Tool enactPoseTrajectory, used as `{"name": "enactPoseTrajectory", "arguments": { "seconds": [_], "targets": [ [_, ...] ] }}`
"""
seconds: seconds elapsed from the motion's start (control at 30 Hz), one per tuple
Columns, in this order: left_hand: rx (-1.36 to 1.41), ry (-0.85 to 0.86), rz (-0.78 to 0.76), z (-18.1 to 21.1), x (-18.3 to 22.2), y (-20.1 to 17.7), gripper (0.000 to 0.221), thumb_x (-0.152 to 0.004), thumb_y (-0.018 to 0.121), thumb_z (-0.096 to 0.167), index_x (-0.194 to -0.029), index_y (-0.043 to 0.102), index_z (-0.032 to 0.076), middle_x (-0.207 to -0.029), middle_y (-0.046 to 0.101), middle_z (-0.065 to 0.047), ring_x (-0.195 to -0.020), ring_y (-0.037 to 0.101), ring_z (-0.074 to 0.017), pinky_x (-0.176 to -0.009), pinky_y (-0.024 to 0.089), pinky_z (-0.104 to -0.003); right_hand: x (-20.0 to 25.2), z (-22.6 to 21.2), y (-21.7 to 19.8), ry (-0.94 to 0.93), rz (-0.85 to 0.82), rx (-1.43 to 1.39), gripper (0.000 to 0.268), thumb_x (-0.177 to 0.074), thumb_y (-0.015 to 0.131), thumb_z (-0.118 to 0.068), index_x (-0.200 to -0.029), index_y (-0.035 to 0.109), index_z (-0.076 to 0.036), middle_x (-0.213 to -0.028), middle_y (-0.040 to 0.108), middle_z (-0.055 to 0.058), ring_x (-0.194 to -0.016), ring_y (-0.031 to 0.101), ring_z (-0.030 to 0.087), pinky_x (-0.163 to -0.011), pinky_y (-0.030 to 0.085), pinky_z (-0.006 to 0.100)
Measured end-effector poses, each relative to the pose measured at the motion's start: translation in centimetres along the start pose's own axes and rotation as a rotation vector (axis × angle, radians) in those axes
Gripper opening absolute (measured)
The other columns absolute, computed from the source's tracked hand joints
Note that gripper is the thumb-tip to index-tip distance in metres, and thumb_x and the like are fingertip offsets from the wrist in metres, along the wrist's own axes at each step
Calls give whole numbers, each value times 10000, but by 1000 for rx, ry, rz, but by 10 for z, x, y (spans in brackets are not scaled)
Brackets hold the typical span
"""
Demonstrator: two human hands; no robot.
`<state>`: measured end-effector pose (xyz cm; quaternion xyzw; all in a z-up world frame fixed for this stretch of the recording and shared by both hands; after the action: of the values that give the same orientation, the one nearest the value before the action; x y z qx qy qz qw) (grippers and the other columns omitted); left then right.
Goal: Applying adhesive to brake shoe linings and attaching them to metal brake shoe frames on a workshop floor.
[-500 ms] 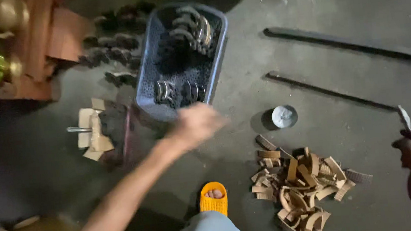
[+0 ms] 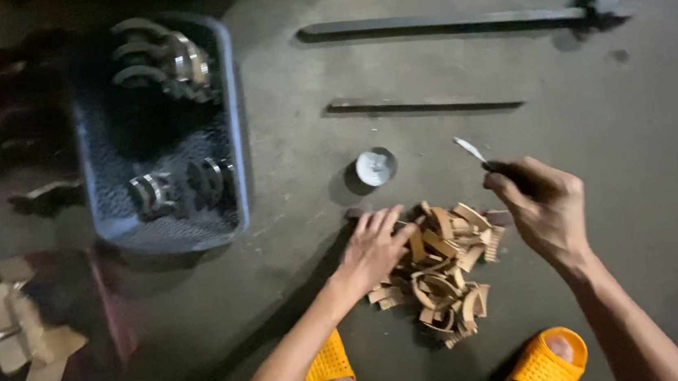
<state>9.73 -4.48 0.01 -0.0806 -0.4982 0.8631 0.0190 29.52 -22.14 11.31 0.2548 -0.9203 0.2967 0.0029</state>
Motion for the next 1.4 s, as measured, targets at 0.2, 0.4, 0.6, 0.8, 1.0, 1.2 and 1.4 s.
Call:
{"name": "enactPoseTrajectory", "arguments": {
  "seconds": [0.2, 0.4, 0.6, 0.8, 1.0, 1.2, 1.4],
  "targets": [
    [-146, -258, -481, -2, -4, 10, 643, -922, 675, 33, -1523, 456, 95, -1488, 446, -215, -1361, 477, -351, -1123, 409, -555, 5, 19, -19, -4, 45, -134, 161, -990, 689, -92, -1099, 758, 6, -930, 773, 61, -812, 677, 82, -707, 543, 240],
    [8, 287, -352, 86, -73, 14, 930, -759, 750, 496, -1471, 364, 40, -1633, 298, -230, -1424, 358, -405, -1153, 260, -730, 12, 24, -25, 87, 29, -148, 181, -951, 711, -119, -1090, 782, -28, -851, 770, 42, -731, 645, 79, -618, 514, 241],
    [-178, 441, -419, 49, -94, 53, 673, -908, 641, 536, -1451, 470, 178, -1576, 362, -210, -1448, 366, -394, -1074, 358, -698, 15, 22, -39, 85, 5, -253, 206, -943, 695, -117, -1113, 757, -19, -834, 758, 46, -712, 698, 73, -612, 572, 246],
    [-152, 260, -96, 66, -68, 61, 314, -980, 636, 214, -1259, 629, 70, -1401, 572, -162, -1357, 549, -324, -1188, 393, -667, 23, 39, -48, 42, 40, -253, 172, -974, 692, -98, -1091, 747, 15, -855, 758, 65, -757, 690, 93, -663, 568, 251],
    [41, 757, -296, 159, -16, 70, 579, -730, 677, 522, -1162, 686, 136, -1363, 630, -129, -1290, 584, -297, -1134, 367, -629, 18, 25, -45, -8, 23, -168, 159, -970, 713, -96, -1079, 758, 11, -828, 763, 77, -717, 664, 114, -630, 536, 283],
    [-92, 585, -259, 122, -39, 99, 284, -1165, 619, 330, -1264, 644, 64, -1490, 570, -198, -1407, 542, -299, -1177, 503, -567, 20, 32, -37, 80, -9, -414, 182, -962, 676, -136, -1092, 735, -23, -891, 766, 28, -815, 742, 51, -705, 645, 242],
    [158, 396, 120, 93, -83, 45, 340, -1053, 591, 229, -1338, 663, 59, -1407, 582, -279, -1347, 562, -437, -866, 569, -374, 24, 34, -46, 15, 58, -168, 182, -945, 717, -123, -1069, 761, 3, -821, 756, 50, -735, 658, 72, -650, 535, 251]
  ]
}}
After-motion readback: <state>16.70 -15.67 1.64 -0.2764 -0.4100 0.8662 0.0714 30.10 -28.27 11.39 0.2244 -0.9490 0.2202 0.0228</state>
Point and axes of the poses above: each hand's wrist, its own x-axis away from the middle knuckle, its own y-axis out of the palm, z = x × y, the point moved 5 cm from there along -x, towards the middle knuckle
